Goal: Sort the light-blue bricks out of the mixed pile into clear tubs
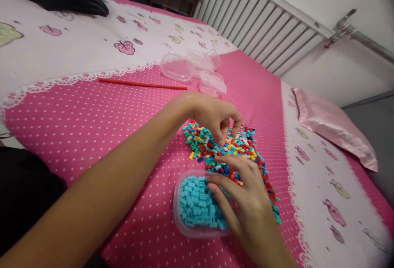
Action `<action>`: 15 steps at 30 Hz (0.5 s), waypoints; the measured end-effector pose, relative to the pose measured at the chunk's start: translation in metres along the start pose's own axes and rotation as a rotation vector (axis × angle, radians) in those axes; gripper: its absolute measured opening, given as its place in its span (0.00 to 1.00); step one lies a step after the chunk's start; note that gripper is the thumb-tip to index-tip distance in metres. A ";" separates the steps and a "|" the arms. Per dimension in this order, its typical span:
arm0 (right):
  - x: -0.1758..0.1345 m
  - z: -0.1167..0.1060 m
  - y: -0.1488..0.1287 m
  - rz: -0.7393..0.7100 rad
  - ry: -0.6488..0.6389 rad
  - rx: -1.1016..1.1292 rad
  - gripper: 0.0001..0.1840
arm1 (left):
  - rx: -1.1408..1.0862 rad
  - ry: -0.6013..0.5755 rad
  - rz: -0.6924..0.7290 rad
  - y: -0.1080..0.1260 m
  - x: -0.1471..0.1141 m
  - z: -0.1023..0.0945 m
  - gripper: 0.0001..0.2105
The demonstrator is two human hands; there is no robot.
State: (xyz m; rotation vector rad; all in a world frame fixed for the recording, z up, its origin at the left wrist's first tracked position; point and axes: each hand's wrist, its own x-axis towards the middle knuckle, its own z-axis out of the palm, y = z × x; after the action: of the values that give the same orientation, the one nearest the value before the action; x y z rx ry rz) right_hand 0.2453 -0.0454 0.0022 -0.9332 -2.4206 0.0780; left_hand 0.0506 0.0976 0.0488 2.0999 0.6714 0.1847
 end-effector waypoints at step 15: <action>0.002 -0.005 0.005 0.024 -0.060 -0.005 0.07 | 0.051 -0.001 -0.040 0.004 0.004 0.004 0.13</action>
State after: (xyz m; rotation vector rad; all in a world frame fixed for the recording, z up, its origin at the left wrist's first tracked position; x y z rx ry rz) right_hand 0.2496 -0.0413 0.0056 -0.9752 -2.4661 0.1098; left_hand 0.0567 0.0949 0.0498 2.1337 0.7240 0.1461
